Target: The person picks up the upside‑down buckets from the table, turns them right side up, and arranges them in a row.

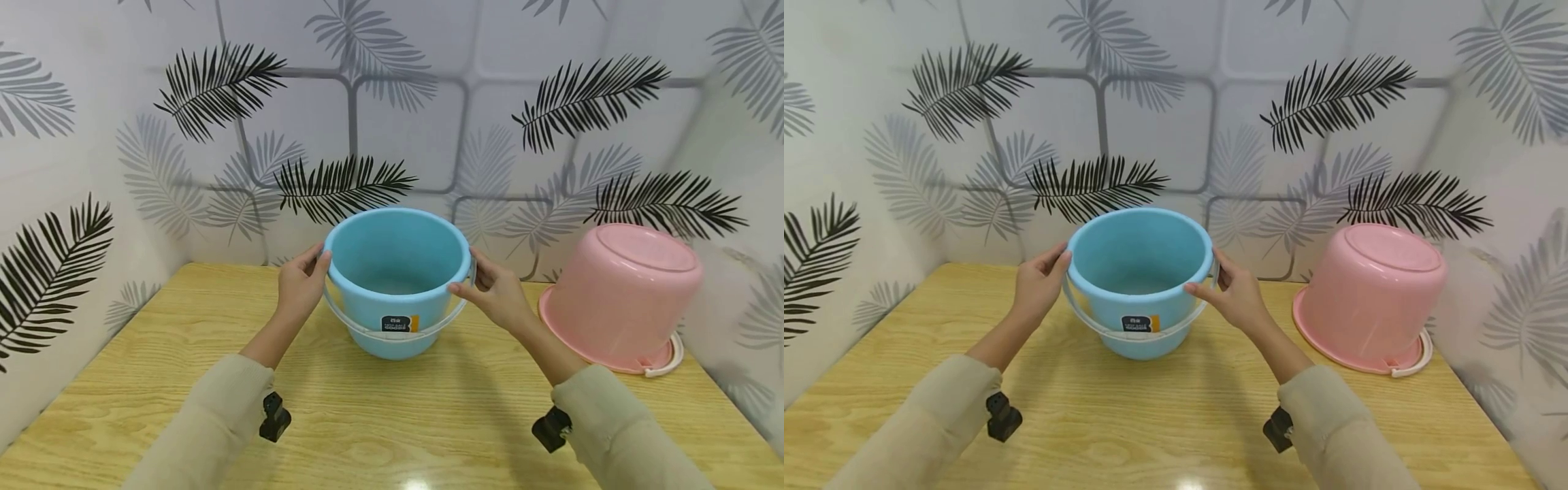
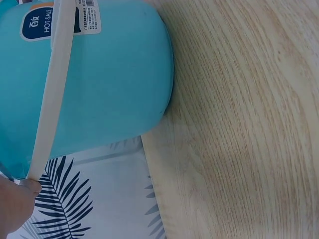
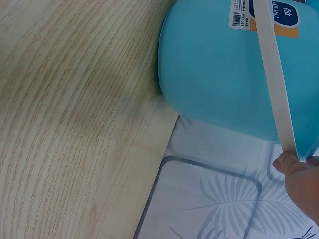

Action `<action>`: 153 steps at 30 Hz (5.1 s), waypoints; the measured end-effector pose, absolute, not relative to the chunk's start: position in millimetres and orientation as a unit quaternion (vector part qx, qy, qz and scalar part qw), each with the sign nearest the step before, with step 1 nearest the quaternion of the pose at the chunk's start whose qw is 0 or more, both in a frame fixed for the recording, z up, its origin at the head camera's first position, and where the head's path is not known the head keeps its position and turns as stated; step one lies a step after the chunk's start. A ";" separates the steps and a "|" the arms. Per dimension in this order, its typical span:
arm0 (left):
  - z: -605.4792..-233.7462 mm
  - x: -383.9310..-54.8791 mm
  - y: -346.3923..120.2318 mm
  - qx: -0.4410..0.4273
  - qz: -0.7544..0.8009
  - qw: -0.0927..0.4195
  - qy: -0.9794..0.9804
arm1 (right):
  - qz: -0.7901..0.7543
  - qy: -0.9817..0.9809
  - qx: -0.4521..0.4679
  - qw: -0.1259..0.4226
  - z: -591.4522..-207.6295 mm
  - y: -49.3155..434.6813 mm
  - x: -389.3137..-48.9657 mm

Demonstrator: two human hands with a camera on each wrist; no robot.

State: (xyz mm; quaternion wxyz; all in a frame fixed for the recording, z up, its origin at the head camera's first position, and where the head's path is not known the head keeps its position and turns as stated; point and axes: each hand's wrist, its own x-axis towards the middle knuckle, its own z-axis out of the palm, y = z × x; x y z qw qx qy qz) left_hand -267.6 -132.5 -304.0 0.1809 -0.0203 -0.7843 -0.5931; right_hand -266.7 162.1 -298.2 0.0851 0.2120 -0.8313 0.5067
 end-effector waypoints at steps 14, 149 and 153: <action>-303.4 -270.4 -132.1 -0.022 -0.587 0.192 -0.786 | 0.507 -0.828 0.224 0.083 -301.1 161.7 -269.0; -348.8 -190.7 -95.2 -0.453 -0.252 0.566 -0.641 | 0.232 -0.905 0.242 0.261 -347.9 198.8 -182.7; -357.1 -186.1 -91.5 -0.482 -0.238 0.531 -0.655 | 0.226 -0.916 0.223 0.246 -353.1 208.0 -176.8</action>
